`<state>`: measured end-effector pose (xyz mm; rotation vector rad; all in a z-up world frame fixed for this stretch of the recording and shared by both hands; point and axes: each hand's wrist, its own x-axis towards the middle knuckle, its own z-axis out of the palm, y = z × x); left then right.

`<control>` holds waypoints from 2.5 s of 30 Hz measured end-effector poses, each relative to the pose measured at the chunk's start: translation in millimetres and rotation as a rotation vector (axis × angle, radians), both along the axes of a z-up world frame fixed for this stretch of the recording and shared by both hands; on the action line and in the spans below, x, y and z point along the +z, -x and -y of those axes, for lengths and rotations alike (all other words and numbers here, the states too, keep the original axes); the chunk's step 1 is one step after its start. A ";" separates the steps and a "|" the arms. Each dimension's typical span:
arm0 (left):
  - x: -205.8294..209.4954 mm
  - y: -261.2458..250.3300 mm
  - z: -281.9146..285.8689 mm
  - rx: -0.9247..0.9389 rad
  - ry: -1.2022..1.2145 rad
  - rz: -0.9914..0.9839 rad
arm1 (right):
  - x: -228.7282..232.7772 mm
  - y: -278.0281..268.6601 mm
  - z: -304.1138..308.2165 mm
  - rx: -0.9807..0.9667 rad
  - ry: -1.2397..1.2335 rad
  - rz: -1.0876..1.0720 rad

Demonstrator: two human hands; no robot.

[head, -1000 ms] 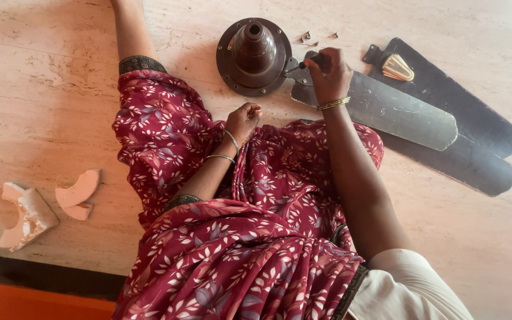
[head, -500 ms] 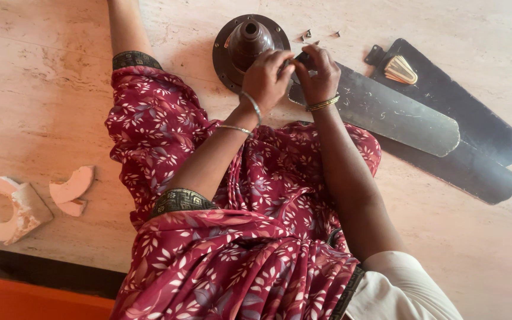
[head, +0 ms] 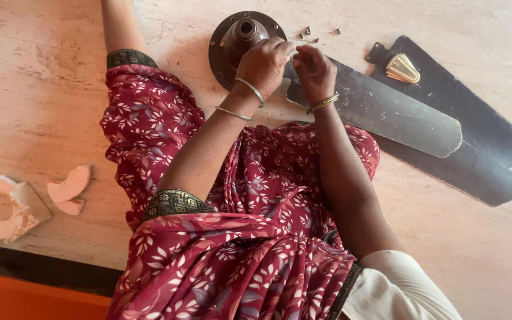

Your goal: The person sits on the floor and uses a screwdriver to attach a fan blade to the fan motor housing. They align the blade, insert screws, and tighten them to secure the blade to the central hub.

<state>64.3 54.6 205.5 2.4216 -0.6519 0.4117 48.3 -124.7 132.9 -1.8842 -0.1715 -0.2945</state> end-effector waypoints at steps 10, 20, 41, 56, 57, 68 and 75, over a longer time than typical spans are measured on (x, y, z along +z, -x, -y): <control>32.8 8.3 -18.1 0.069 0.163 0.032 | -13.8 0.7 -12.6 0.027 0.551 -0.199; 36.3 22.5 -22.6 0.096 0.208 0.024 | -16.6 -1.7 -20.6 0.032 0.697 -0.163; 34.3 26.8 -33.2 0.109 0.217 -0.028 | -21.6 0.2 -15.6 0.055 0.648 -0.086; 32.6 29.2 -26.0 0.098 0.206 -0.004 | -29.6 -12.9 -8.9 -0.112 0.501 -0.254; 32.0 28.6 -24.4 0.086 0.192 0.007 | -29.0 -14.1 -1.9 -0.126 0.391 -0.214; 26.8 14.4 -2.6 -0.079 0.057 0.065 | -5.5 -4.8 16.9 0.074 -0.015 -0.152; 26.3 18.1 6.1 -0.097 -0.015 -0.054 | -0.5 2.0 -0.4 0.115 0.159 -0.027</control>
